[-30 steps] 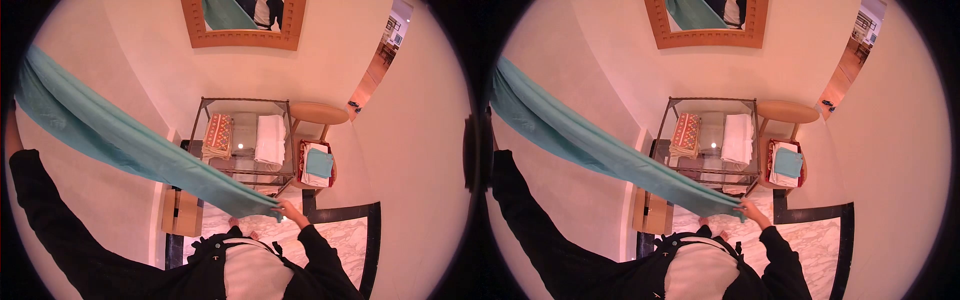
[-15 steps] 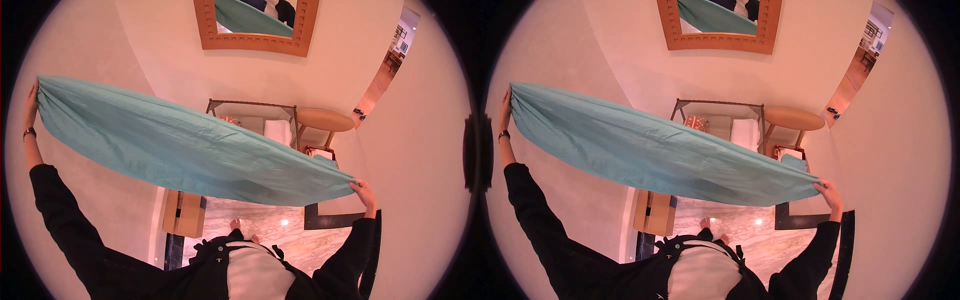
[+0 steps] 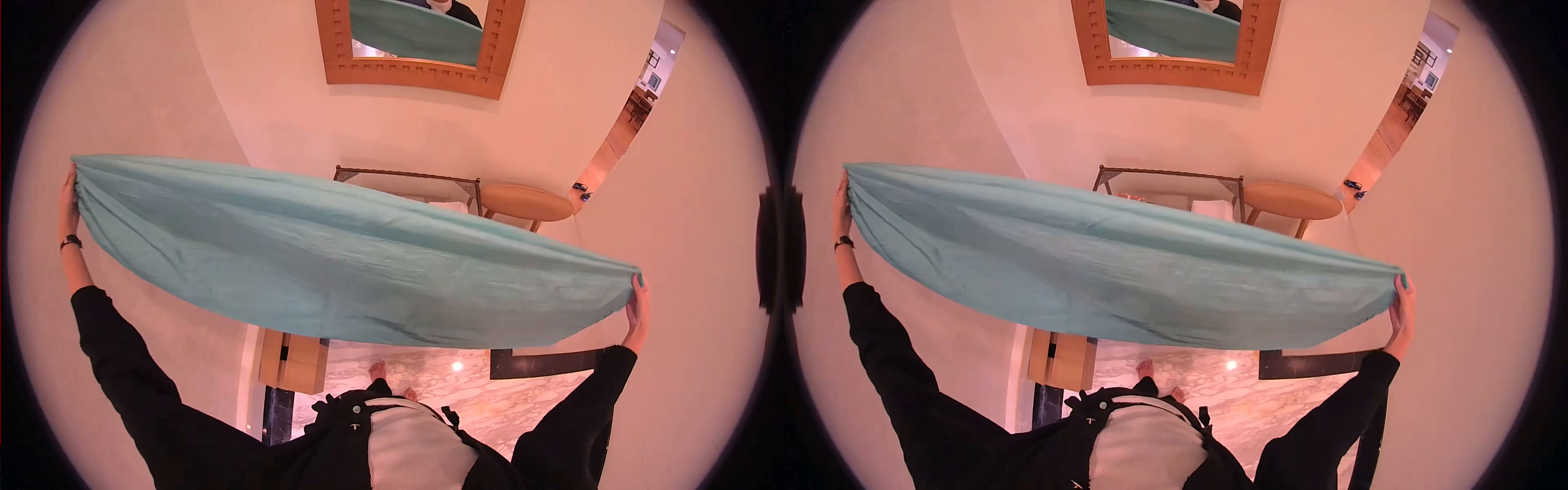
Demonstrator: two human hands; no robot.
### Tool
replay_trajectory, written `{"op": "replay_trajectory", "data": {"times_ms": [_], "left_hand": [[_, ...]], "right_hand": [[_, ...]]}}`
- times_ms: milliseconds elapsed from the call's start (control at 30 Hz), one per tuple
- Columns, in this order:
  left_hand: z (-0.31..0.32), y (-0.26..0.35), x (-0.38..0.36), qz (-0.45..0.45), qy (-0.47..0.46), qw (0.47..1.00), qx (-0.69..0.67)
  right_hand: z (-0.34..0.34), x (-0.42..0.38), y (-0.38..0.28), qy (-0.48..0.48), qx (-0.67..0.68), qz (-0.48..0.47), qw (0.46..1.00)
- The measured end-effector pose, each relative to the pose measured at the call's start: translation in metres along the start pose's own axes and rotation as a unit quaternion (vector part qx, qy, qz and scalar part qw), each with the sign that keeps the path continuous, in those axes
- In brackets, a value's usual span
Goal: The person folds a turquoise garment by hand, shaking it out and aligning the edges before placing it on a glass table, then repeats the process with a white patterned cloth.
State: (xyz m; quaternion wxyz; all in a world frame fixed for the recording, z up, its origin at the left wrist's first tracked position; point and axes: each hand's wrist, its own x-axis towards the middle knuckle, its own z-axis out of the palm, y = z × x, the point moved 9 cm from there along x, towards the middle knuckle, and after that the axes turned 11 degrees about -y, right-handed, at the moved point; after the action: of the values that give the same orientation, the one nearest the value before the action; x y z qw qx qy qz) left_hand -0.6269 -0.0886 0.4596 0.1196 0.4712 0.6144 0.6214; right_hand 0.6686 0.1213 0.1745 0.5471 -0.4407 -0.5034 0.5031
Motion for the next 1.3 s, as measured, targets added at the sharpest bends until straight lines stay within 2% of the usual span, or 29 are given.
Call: {"op": "replay_trajectory", "data": {"times_ms": [33, 67, 133, 233, 333, 400, 567, 633, 733, 833, 967, 1033, 1133, 1300], "left_hand": [[0.01, -0.013, 0.003, 0.009, 0.003, 1.0, 0.013], [0.007, -0.041, 0.019, 0.016, -0.033, 0.998, 0.059], [0.038, -0.07, 0.013, -0.021, -0.003, 0.986, 0.166], [0.078, -0.123, 0.008, -0.055, 0.023, 0.961, 0.272], [0.145, -0.124, -0.021, -0.089, -0.038, 0.949, 0.299], [0.182, -0.12, -0.042, -0.145, -0.097, 0.942, 0.288], [0.263, -0.097, -0.077, -0.171, -0.248, 0.949, 0.089], [0.294, -0.079, -0.086, -0.175, -0.307, 0.935, 0.013], [0.34, -0.035, -0.105, -0.179, -0.348, 0.918, -0.07], [0.392, 0.012, -0.132, -0.201, -0.386, 0.893, -0.119], [0.469, 0.081, -0.195, -0.217, -0.46, 0.833, -0.219], [0.503, 0.115, -0.228, -0.201, -0.437, 0.84, -0.252], [0.549, 0.133, -0.264, -0.167, -0.486, 0.828, -0.223], [0.598, 0.139, -0.284, -0.058, -0.543, 0.795, -0.262]], "right_hand": [[0.01, 0.016, 0.001, 0.009, -0.027, 0.01, 1.0], [0.022, 0.031, 0.001, 0.017, -0.053, 0.021, 0.998], [0.037, 0.056, 0.005, 0.063, -0.171, 0.049, 0.982], [0.023, 0.112, 0.029, 0.109, -0.408, -0.04, 0.905], [0.05, 0.133, 0.025, 0.123, -0.509, -0.086, 0.847], [0.069, 0.141, 0.024, 0.116, -0.524, -0.072, 0.841], [0.136, 0.164, 0.019, 0.031, -0.515, -0.036, 0.856], [0.185, 0.163, 0.002, -0.022, -0.49, -0.041, 0.871], [0.272, 0.152, -0.029, -0.123, -0.438, -0.054, 0.889], [0.348, 0.139, -0.047, -0.227, -0.409, 0.045, 0.883], [0.442, 0.103, -0.084, -0.291, -0.334, 0.011, 0.896], [0.479, 0.086, -0.098, -0.309, -0.318, -0.021, 0.896], [0.526, 0.057, -0.109, -0.338, -0.237, -0.048, 0.91], [0.555, 0.012, -0.128, -0.351, -0.295, -0.066, 0.886]]}}
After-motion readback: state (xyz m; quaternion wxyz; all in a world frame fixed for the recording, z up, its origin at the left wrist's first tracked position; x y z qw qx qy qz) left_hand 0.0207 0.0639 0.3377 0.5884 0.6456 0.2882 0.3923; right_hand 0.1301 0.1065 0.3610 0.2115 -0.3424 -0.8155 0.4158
